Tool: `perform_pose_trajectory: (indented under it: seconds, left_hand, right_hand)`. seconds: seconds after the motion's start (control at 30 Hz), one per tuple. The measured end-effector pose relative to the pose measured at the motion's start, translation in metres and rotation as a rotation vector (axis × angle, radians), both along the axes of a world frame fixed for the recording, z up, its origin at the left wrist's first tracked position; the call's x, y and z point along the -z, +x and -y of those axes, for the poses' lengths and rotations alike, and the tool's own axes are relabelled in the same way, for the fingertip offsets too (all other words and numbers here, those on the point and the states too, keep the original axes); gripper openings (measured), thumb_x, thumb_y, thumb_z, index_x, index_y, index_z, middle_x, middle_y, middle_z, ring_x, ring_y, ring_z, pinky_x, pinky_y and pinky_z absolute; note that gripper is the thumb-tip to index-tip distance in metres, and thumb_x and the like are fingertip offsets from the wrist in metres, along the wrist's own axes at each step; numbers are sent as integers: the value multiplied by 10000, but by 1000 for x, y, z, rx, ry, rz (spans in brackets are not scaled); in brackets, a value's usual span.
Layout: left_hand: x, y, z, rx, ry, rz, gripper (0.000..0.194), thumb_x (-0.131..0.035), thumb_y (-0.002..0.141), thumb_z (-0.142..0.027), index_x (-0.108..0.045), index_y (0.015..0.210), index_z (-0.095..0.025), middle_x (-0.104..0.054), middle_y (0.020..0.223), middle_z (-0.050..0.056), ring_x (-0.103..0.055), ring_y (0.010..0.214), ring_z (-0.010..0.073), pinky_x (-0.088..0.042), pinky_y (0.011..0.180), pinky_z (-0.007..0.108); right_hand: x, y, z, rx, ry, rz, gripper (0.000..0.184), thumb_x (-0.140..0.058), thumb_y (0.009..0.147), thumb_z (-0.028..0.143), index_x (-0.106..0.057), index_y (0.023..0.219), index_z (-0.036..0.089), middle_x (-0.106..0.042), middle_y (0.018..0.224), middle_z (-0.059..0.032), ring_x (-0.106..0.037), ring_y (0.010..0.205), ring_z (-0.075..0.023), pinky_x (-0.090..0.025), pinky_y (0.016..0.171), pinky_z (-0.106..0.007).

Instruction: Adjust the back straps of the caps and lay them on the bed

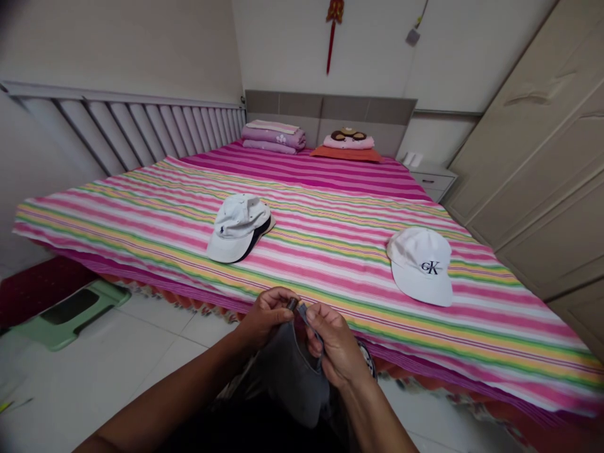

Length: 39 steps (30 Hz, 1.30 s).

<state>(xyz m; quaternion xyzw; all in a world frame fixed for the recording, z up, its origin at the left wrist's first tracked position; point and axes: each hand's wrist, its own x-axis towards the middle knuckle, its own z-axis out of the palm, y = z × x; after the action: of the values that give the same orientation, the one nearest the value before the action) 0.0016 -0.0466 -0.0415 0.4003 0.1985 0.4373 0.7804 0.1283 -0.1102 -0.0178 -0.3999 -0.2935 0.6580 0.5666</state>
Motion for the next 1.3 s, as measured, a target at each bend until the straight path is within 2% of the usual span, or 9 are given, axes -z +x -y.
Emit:
perform_pose_trajectory:
  seconds: [0.2, 0.4, 0.6, 0.77, 0.87, 0.97, 1.07, 1.2, 1.3]
  left_hand:
    - [0, 0, 1, 16, -25, -2, 289, -778, 467, -172, -661, 729, -144, -638, 691, -4, -552, 607, 77, -415, 646, 219]
    - [-4, -2, 0, -4, 105, -76, 253, -757, 511, -176, -688, 754, -154, -639, 760, 18, -560, 703, 106, -418, 683, 229]
    - [-3, -3, -1, 14, 214, -117, 222, -727, 572, -186, -699, 792, -180, -611, 760, 7, -547, 734, 108, -407, 716, 235]
    - [-3, -3, -1, -3, 317, -218, 242, -722, 580, -226, -701, 815, -169, -611, 771, 32, -549, 766, 143, -405, 749, 272]
    - [-2, -5, -2, -49, 352, -262, 255, -722, 578, -248, -700, 818, -165, -612, 779, 43, -547, 774, 155, -412, 744, 279]
    - [1, -6, -3, -76, 374, -278, 241, -707, 599, -266, -698, 822, -174, -608, 787, 40, -547, 769, 156, -413, 745, 283]
    - [0, -8, -3, -86, 463, -349, 220, -696, 613, -290, -701, 799, -172, -598, 745, 38, -538, 743, 161, -408, 725, 279]
    - [-9, -11, -2, 55, 630, -451, 192, -600, 715, -328, -700, 740, -165, -598, 697, 46, -534, 729, 168, -393, 714, 267]
    - [-15, -13, -4, 101, 709, -505, 213, -552, 753, -324, -694, 716, -169, -608, 706, 40, -531, 733, 165, -377, 712, 253]
  right_hand:
    - [3, -4, 0, -9, -7, -20, 286, -679, 666, 353, -470, 600, 169, -390, 417, 88, -223, 332, -17, -192, 331, -148]
    - [4, -5, -3, -4, 6, -4, 282, -696, 645, 353, -499, 588, 161, -395, 411, 84, -234, 332, -14, -197, 327, -141]
    - [8, -2, -5, 59, 21, 59, 250, -724, 615, 337, -566, 606, 143, -465, 424, 65, -309, 326, -7, -219, 341, -135]
    - [6, -3, -6, 61, 8, -1, 258, -743, 584, 331, -580, 578, 132, -475, 440, 54, -314, 339, -8, -232, 344, -139]
    - [1, -2, -4, 76, -10, -29, 228, -727, 605, 317, -595, 611, 132, -481, 461, 46, -329, 364, -24, -272, 355, -150]
    - [-3, -2, -1, 66, -6, 1, 203, -715, 621, 272, -609, 724, 134, -545, 563, 19, -410, 427, -46, -351, 414, -168]
    - [-2, -2, 0, 90, 43, 28, 227, -726, 611, 243, -552, 739, 169, -537, 552, 42, -460, 443, -65, -375, 440, -180]
    - [3, -2, -1, 132, 84, 87, 289, -737, 596, 238, -456, 635, 182, -533, 533, 54, -499, 449, -78, -382, 452, -190]
    - [5, -1, -2, 139, 83, 149, 254, -733, 597, 247, -519, 715, 178, -566, 594, 39, -515, 474, -78, -399, 472, -198]
